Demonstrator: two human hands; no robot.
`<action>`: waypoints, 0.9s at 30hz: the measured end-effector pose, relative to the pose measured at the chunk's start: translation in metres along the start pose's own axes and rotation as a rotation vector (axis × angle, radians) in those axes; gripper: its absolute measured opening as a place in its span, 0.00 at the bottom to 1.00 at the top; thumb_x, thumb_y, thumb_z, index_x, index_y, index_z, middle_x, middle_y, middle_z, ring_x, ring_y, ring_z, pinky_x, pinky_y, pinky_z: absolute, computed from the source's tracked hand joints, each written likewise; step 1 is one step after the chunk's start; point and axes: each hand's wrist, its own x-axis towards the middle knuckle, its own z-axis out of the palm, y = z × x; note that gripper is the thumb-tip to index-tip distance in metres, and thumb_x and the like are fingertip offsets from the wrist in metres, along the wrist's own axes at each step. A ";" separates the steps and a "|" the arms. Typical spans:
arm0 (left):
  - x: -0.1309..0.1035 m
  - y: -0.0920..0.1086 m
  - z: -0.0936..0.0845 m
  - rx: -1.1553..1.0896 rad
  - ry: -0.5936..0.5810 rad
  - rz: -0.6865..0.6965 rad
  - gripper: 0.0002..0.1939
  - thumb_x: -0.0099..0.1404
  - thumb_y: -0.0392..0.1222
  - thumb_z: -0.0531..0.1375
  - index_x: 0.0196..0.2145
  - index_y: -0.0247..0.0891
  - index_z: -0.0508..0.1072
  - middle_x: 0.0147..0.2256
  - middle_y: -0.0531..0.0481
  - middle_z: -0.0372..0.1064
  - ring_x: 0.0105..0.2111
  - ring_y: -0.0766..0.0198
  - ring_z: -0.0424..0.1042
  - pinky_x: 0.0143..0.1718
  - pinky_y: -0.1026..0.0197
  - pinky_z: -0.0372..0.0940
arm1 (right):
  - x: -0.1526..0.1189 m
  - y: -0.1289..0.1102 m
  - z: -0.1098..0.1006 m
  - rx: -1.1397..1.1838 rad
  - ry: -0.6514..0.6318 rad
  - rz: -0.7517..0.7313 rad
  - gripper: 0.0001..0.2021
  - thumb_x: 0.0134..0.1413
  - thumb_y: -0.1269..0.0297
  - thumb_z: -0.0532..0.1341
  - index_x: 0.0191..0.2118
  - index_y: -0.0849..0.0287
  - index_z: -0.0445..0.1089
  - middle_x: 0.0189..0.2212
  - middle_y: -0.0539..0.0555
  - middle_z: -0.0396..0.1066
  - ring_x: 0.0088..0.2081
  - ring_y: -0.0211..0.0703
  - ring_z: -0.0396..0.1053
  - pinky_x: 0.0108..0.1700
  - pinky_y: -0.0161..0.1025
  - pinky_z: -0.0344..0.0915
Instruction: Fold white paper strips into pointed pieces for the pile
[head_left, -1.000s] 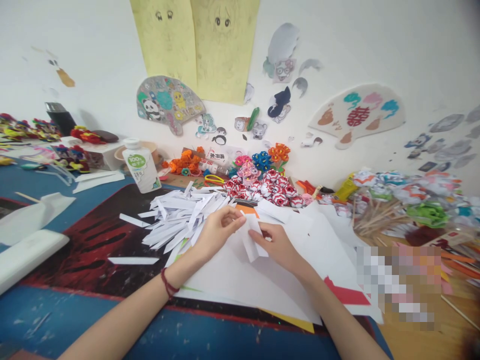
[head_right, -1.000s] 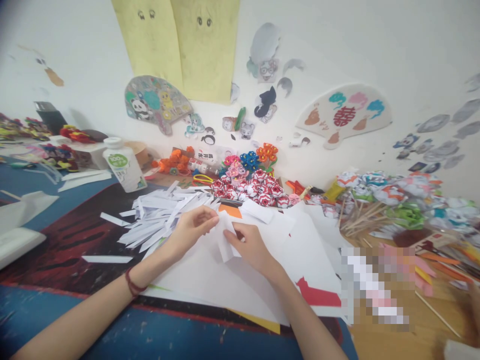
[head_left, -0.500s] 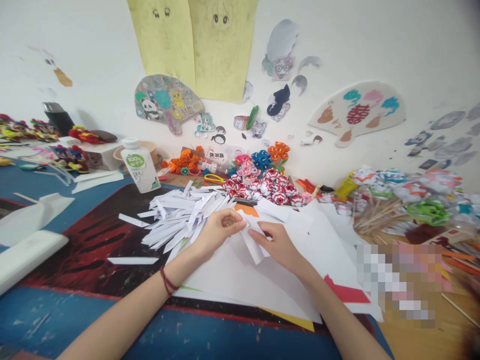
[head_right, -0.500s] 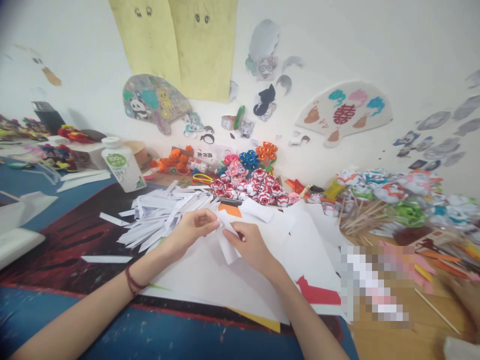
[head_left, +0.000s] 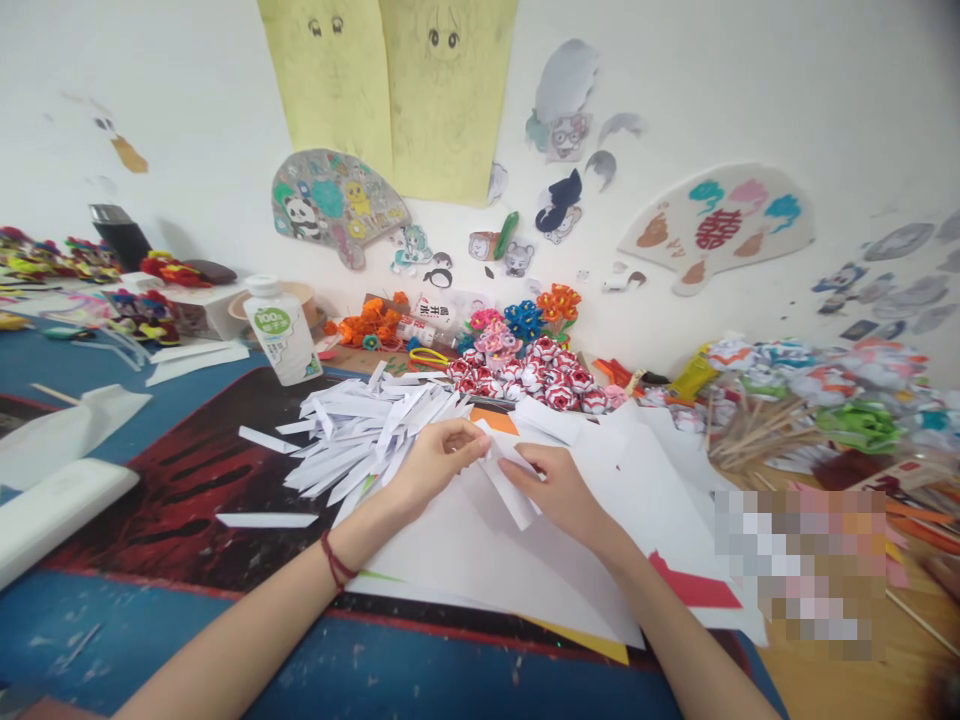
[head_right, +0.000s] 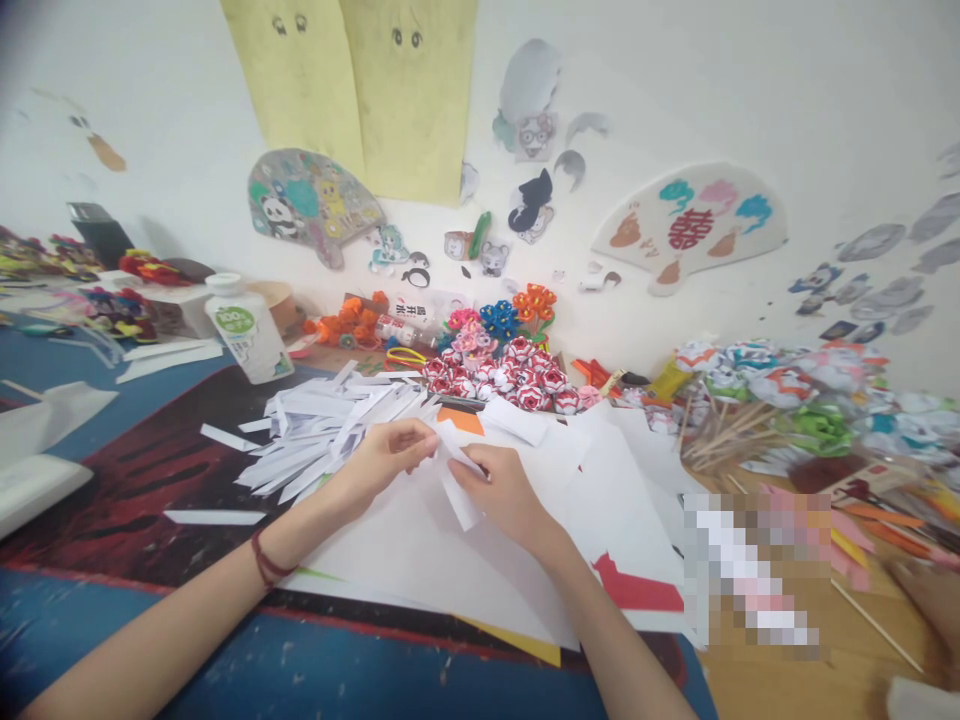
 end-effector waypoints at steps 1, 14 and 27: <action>0.000 0.000 0.000 0.008 0.000 0.005 0.16 0.59 0.53 0.60 0.28 0.34 0.72 0.26 0.50 0.67 0.26 0.68 0.64 0.26 0.66 0.57 | 0.000 0.000 0.000 0.002 0.000 0.006 0.20 0.58 0.59 0.56 0.20 0.58 0.49 0.19 0.45 0.46 0.23 0.34 0.47 0.26 0.36 0.44; 0.001 -0.003 0.002 0.079 0.038 0.067 0.14 0.59 0.50 0.61 0.26 0.34 0.72 0.25 0.52 0.67 0.26 0.68 0.64 0.29 0.66 0.58 | -0.001 0.000 0.001 0.051 -0.028 0.065 0.21 0.57 0.54 0.56 0.20 0.58 0.49 0.19 0.45 0.45 0.23 0.34 0.45 0.25 0.35 0.43; -0.003 -0.001 0.004 0.249 0.102 0.137 0.12 0.61 0.47 0.59 0.26 0.35 0.70 0.24 0.54 0.65 0.25 0.69 0.61 0.28 0.66 0.56 | -0.001 -0.001 -0.001 0.188 -0.077 0.125 0.20 0.56 0.53 0.57 0.20 0.60 0.58 0.19 0.46 0.48 0.23 0.34 0.47 0.24 0.34 0.45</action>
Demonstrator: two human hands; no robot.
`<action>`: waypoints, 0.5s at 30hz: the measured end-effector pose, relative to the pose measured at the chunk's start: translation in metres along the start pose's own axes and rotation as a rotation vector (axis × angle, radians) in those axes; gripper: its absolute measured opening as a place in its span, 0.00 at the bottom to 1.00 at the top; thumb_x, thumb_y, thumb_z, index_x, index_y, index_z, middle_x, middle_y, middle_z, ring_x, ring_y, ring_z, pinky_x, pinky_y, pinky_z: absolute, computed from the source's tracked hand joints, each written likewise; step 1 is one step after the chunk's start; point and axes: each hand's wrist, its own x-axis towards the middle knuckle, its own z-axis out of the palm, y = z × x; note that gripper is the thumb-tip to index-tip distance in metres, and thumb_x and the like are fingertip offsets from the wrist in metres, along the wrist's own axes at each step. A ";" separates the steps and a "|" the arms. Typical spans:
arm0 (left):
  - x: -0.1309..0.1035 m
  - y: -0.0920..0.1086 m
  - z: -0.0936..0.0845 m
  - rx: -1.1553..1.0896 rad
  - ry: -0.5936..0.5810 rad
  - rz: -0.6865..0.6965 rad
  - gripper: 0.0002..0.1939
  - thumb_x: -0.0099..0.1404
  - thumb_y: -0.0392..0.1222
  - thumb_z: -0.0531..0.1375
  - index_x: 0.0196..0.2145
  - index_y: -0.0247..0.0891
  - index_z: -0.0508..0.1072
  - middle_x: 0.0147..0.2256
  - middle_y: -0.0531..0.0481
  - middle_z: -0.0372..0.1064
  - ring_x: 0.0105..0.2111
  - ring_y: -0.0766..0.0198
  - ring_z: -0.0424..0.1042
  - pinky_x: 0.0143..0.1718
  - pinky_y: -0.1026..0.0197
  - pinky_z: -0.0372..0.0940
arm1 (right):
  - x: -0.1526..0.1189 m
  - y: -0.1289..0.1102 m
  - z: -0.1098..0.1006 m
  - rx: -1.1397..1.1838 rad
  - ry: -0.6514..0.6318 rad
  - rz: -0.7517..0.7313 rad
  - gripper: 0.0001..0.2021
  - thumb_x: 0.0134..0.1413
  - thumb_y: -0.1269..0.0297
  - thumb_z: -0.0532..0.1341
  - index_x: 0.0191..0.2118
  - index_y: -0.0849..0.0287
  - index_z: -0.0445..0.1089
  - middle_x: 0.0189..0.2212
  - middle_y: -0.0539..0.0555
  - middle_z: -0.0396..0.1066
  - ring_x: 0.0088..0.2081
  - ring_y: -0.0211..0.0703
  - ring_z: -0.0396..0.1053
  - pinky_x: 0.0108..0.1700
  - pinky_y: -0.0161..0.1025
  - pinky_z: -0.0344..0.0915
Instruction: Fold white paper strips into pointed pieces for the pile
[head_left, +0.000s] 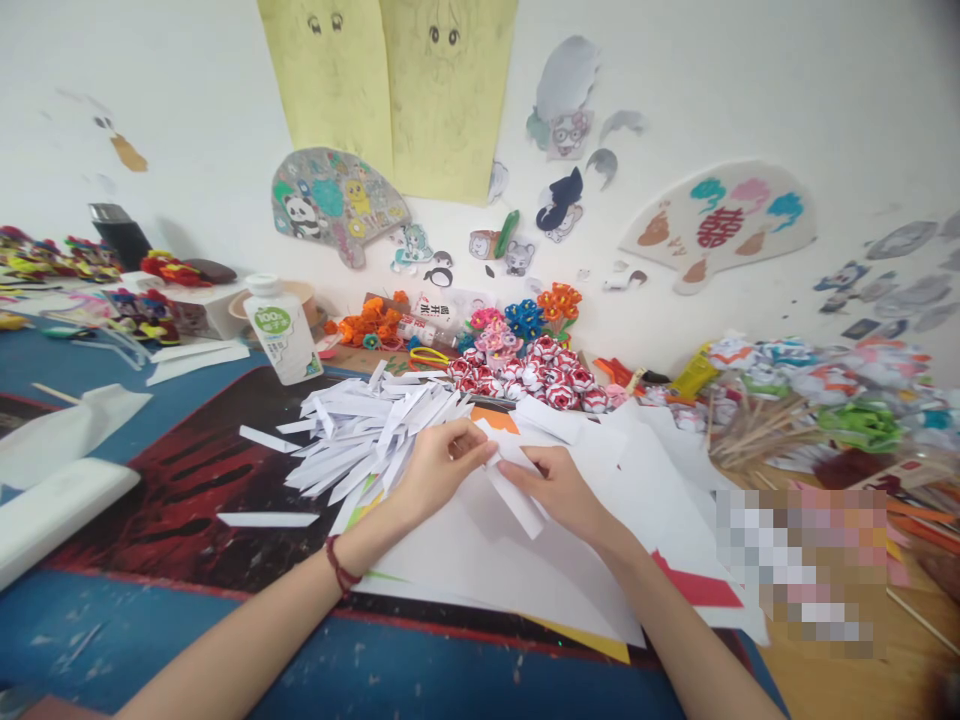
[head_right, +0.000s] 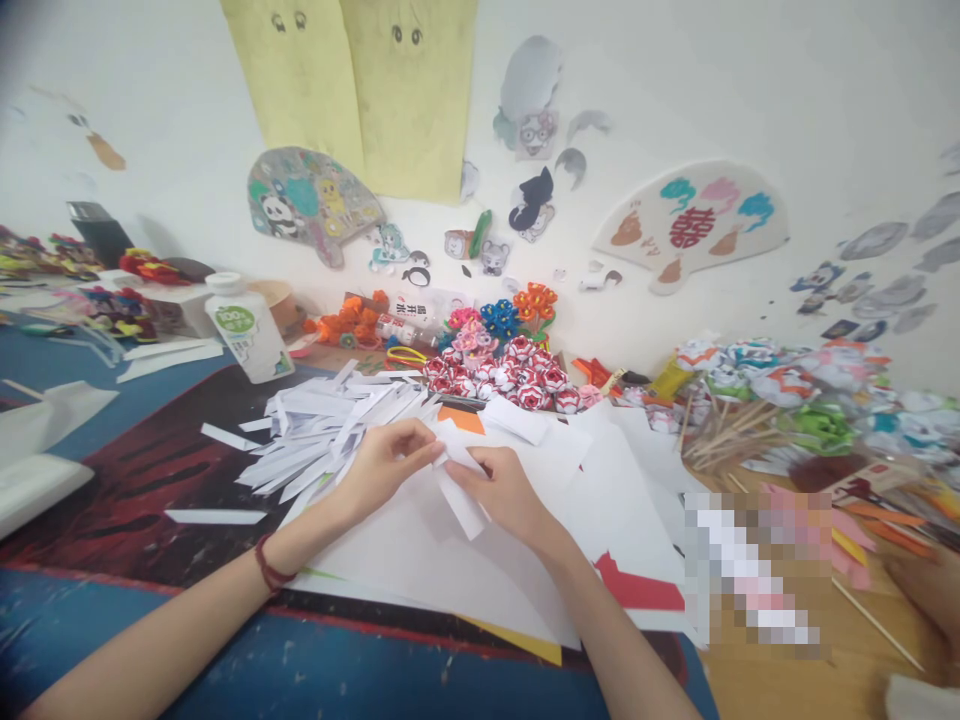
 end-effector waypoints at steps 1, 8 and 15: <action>0.000 0.000 0.000 0.006 0.005 -0.003 0.12 0.61 0.47 0.59 0.26 0.35 0.70 0.23 0.54 0.65 0.25 0.69 0.61 0.28 0.65 0.56 | 0.000 0.000 0.000 0.006 -0.002 0.003 0.19 0.56 0.53 0.57 0.20 0.61 0.59 0.19 0.46 0.49 0.23 0.34 0.48 0.24 0.34 0.45; -0.002 -0.001 0.002 0.057 0.023 0.007 0.13 0.62 0.47 0.59 0.26 0.34 0.71 0.23 0.54 0.65 0.25 0.69 0.60 0.27 0.66 0.55 | -0.001 -0.001 0.000 0.086 -0.060 0.009 0.19 0.57 0.52 0.57 0.24 0.63 0.63 0.21 0.47 0.53 0.24 0.34 0.51 0.25 0.34 0.48; -0.002 0.000 0.003 0.100 0.016 0.034 0.12 0.62 0.45 0.58 0.26 0.34 0.70 0.23 0.54 0.64 0.24 0.70 0.59 0.26 0.66 0.54 | 0.000 0.000 -0.001 -0.013 -0.003 -0.037 0.20 0.57 0.54 0.57 0.21 0.59 0.54 0.21 0.45 0.45 0.24 0.33 0.46 0.25 0.34 0.44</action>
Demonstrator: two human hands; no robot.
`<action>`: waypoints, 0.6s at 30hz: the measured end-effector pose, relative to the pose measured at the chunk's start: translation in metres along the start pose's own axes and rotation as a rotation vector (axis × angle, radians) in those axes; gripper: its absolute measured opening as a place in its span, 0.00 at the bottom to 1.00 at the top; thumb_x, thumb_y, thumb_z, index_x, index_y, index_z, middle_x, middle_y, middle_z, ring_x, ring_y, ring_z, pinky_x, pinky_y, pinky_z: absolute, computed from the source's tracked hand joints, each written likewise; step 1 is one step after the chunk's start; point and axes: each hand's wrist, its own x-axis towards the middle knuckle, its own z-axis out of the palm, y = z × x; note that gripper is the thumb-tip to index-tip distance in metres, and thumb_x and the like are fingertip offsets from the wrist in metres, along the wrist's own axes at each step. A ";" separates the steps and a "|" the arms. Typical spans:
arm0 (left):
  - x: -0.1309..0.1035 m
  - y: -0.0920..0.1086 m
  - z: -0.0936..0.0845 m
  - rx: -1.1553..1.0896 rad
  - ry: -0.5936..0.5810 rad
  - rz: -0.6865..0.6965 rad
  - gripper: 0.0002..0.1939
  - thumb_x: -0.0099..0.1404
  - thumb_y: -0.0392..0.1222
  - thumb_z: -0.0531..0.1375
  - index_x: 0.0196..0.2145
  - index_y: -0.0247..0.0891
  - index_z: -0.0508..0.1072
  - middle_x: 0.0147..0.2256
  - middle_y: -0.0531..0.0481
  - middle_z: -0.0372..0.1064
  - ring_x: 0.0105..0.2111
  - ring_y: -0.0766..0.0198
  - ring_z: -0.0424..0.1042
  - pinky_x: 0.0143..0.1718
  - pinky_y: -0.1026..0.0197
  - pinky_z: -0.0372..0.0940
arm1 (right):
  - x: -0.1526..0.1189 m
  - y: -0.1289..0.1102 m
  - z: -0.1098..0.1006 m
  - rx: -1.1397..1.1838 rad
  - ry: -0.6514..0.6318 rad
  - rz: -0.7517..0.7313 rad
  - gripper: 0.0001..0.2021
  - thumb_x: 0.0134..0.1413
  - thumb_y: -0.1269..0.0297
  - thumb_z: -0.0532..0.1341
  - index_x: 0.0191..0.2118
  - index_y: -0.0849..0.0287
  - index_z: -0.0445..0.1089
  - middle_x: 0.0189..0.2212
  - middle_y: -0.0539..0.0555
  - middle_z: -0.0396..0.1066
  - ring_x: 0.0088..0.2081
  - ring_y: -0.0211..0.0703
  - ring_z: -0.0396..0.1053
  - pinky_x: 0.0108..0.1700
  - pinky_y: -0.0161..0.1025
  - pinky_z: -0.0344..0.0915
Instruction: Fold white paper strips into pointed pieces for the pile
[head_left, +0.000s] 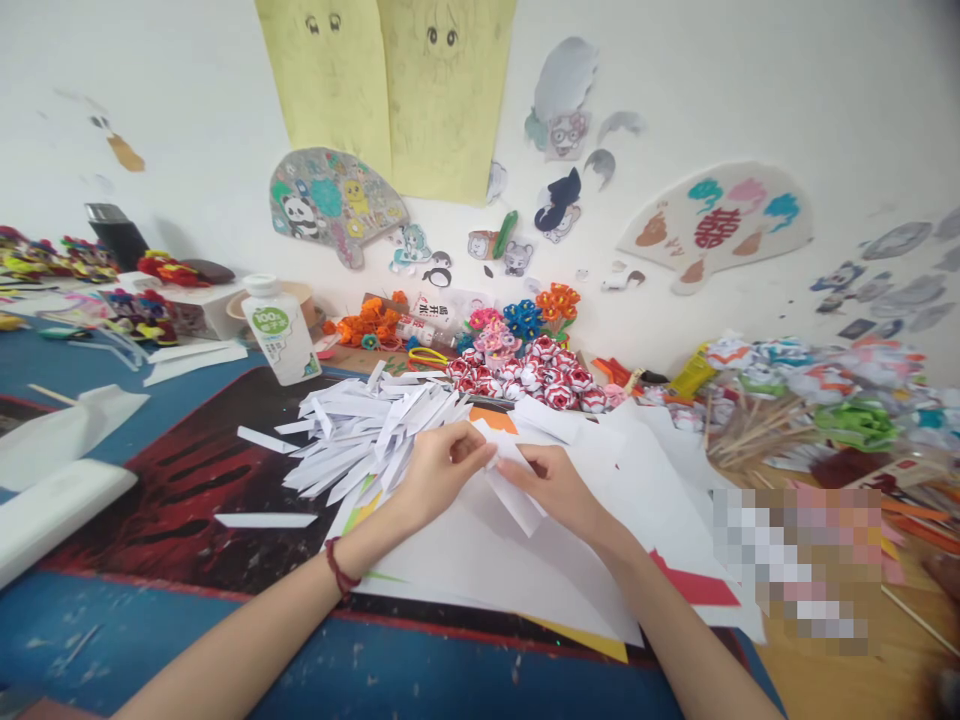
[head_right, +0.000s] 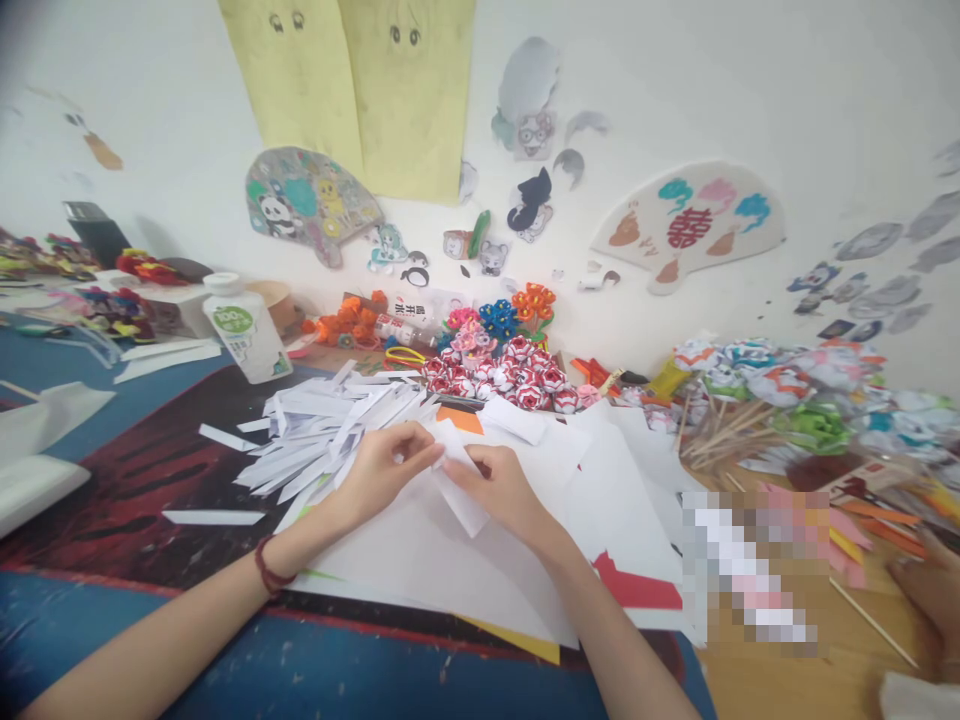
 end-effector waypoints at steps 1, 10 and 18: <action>0.000 0.001 0.000 0.008 -0.003 0.002 0.12 0.62 0.45 0.58 0.25 0.34 0.70 0.22 0.54 0.64 0.24 0.70 0.59 0.26 0.66 0.54 | 0.001 0.001 0.000 -0.028 0.022 -0.021 0.20 0.57 0.55 0.57 0.20 0.59 0.52 0.21 0.45 0.44 0.24 0.33 0.46 0.25 0.34 0.44; -0.003 0.009 0.001 0.002 -0.049 -0.003 0.13 0.64 0.44 0.57 0.25 0.34 0.69 0.23 0.54 0.65 0.24 0.70 0.60 0.27 0.66 0.54 | 0.003 0.003 -0.001 0.000 0.064 -0.023 0.16 0.54 0.57 0.60 0.22 0.60 0.58 0.21 0.46 0.50 0.25 0.34 0.50 0.27 0.34 0.49; -0.001 0.004 -0.002 -0.128 -0.080 -0.008 0.13 0.66 0.47 0.55 0.29 0.35 0.70 0.26 0.52 0.67 0.27 0.68 0.65 0.29 0.66 0.58 | 0.000 -0.004 -0.004 0.163 0.064 0.033 0.16 0.52 0.54 0.62 0.24 0.61 0.65 0.20 0.46 0.56 0.23 0.34 0.52 0.24 0.33 0.49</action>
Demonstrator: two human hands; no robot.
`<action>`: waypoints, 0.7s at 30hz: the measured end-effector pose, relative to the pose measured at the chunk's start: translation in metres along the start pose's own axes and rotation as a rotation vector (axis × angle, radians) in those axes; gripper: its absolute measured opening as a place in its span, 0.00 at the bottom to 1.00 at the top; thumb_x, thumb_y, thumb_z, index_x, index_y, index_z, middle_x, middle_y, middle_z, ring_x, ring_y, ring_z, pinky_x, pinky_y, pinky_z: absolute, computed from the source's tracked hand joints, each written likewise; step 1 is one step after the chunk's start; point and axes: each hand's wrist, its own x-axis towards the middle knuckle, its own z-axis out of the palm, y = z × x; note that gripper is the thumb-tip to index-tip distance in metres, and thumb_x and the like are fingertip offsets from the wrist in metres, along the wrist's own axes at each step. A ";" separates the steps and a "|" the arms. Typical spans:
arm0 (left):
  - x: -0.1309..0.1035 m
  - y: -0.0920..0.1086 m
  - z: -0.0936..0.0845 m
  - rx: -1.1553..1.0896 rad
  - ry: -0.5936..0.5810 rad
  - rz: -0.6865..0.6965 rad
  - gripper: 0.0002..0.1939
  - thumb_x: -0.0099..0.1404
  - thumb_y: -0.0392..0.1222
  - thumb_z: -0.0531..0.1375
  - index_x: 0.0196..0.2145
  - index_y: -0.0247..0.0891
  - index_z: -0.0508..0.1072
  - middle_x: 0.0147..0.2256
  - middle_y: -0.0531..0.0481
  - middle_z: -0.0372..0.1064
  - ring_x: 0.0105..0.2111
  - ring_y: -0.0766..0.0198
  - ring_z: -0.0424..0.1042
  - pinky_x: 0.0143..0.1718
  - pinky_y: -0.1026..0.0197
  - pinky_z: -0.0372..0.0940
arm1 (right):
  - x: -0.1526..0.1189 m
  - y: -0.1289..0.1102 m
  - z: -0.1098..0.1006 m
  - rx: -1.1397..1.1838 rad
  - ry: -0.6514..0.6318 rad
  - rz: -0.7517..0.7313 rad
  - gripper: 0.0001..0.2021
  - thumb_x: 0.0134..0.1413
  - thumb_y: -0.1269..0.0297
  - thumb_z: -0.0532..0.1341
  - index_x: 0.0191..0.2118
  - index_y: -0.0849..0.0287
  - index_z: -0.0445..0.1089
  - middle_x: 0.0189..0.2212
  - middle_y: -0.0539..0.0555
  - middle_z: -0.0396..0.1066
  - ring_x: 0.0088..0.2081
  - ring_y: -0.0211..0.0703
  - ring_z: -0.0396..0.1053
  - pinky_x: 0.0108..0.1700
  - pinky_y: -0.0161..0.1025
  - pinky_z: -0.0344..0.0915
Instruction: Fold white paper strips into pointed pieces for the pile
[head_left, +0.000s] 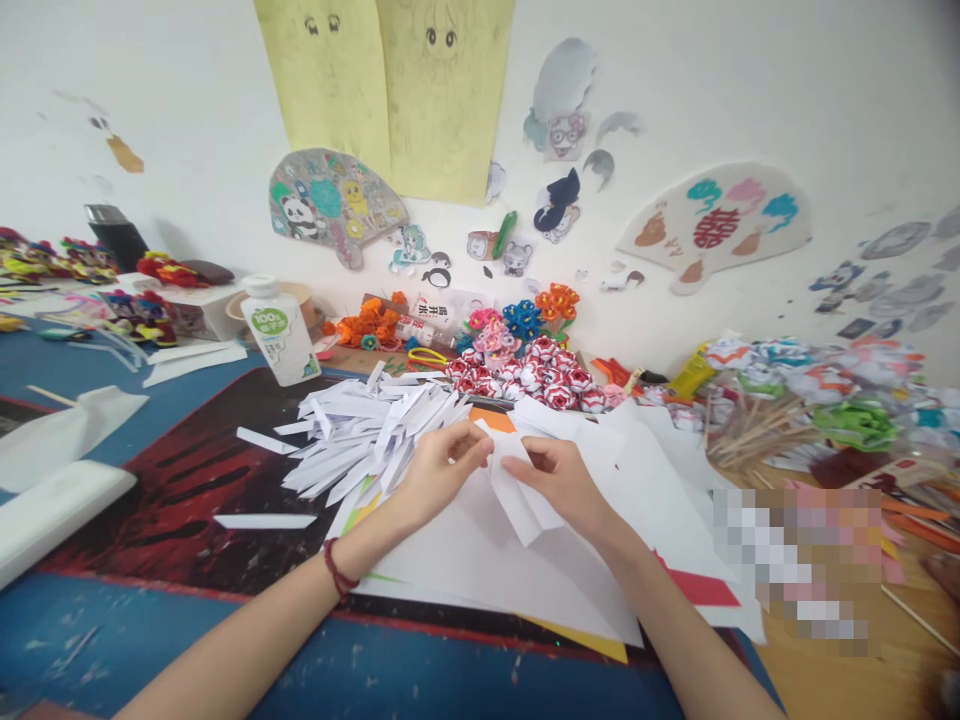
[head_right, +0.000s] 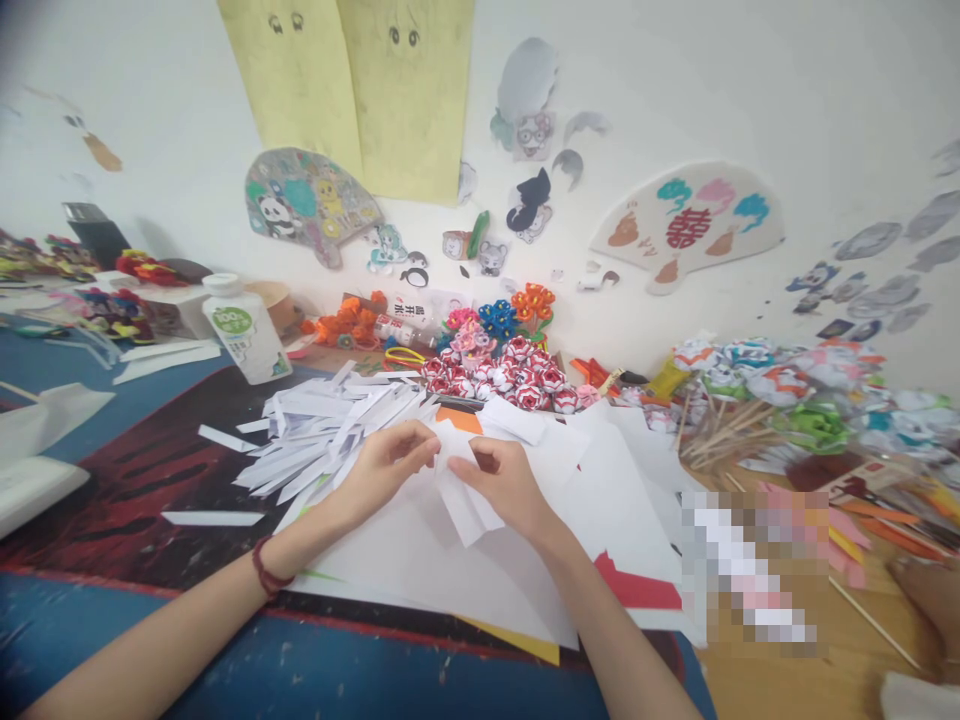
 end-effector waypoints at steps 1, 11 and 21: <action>0.000 0.000 0.000 -0.016 -0.020 0.002 0.13 0.65 0.47 0.55 0.30 0.35 0.70 0.26 0.52 0.68 0.27 0.68 0.66 0.30 0.66 0.59 | 0.000 0.000 0.000 -0.027 0.040 -0.024 0.18 0.51 0.54 0.63 0.21 0.60 0.61 0.19 0.45 0.52 0.22 0.33 0.49 0.23 0.33 0.47; -0.001 -0.003 0.000 -0.026 -0.094 0.020 0.14 0.64 0.48 0.57 0.28 0.34 0.69 0.24 0.51 0.67 0.25 0.68 0.67 0.27 0.66 0.60 | -0.001 0.006 0.003 0.111 0.049 0.020 0.15 0.51 0.53 0.63 0.27 0.62 0.67 0.22 0.48 0.61 0.24 0.35 0.58 0.24 0.33 0.53; -0.004 0.006 0.000 0.113 -0.072 0.042 0.10 0.64 0.43 0.56 0.29 0.35 0.70 0.23 0.53 0.67 0.24 0.68 0.66 0.28 0.65 0.59 | -0.001 0.005 0.001 0.105 0.024 0.010 0.15 0.51 0.54 0.63 0.27 0.62 0.68 0.22 0.48 0.64 0.24 0.35 0.59 0.24 0.33 0.54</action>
